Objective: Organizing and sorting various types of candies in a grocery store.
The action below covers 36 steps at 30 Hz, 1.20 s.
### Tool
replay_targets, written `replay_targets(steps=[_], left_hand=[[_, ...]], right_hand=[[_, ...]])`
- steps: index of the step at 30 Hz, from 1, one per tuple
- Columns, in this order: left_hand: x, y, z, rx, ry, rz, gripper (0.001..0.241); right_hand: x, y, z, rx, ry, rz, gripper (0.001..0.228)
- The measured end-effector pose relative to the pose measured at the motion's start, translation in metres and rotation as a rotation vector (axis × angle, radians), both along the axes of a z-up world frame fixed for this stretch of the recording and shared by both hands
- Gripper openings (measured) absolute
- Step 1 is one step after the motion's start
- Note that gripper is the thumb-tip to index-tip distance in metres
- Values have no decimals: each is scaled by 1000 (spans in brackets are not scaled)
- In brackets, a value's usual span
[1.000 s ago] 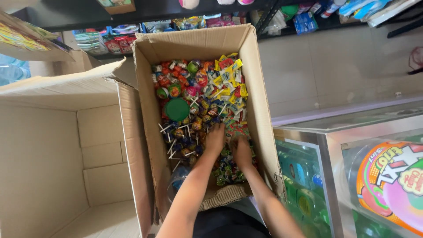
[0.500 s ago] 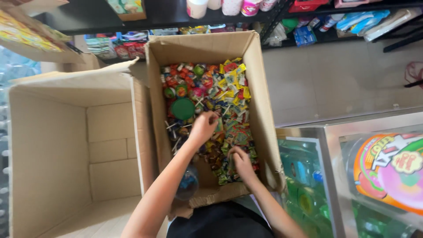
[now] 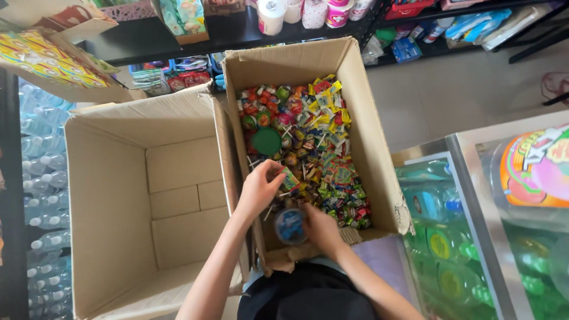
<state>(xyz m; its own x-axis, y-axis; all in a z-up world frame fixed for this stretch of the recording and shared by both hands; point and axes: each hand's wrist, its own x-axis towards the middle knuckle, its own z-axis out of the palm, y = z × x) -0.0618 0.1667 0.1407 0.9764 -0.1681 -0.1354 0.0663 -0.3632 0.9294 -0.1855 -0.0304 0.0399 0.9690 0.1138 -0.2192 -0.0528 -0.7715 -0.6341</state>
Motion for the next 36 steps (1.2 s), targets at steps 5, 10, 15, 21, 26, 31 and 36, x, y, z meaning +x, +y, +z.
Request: replay_targets(steps=[5,10,15,21,26,31,36], left_hand=[[-4,-3,11,50,85,-139,23],[-7,0,11,153,134,-258,28],[-16,-2,-20,281,138,-577,22],[-32,-14,-74,418,-18,-831,15],[-28,-13,-42,436,-171,-654,21],[-26,-19,-2,395,-187,-468,24],[-26,-21,17,292,-157,-453,22]], right_hand=[[9,-8,35,0,15,-91,35],[13,-33,16,156,285,-282,41],[-6,-90,-87,624,62,-305,38],[1,-71,0,526,207,-521,34],[1,-68,7,648,136,-444,24],[0,-45,39,659,134,-386,22],[9,-43,44,383,-75,-248,31]])
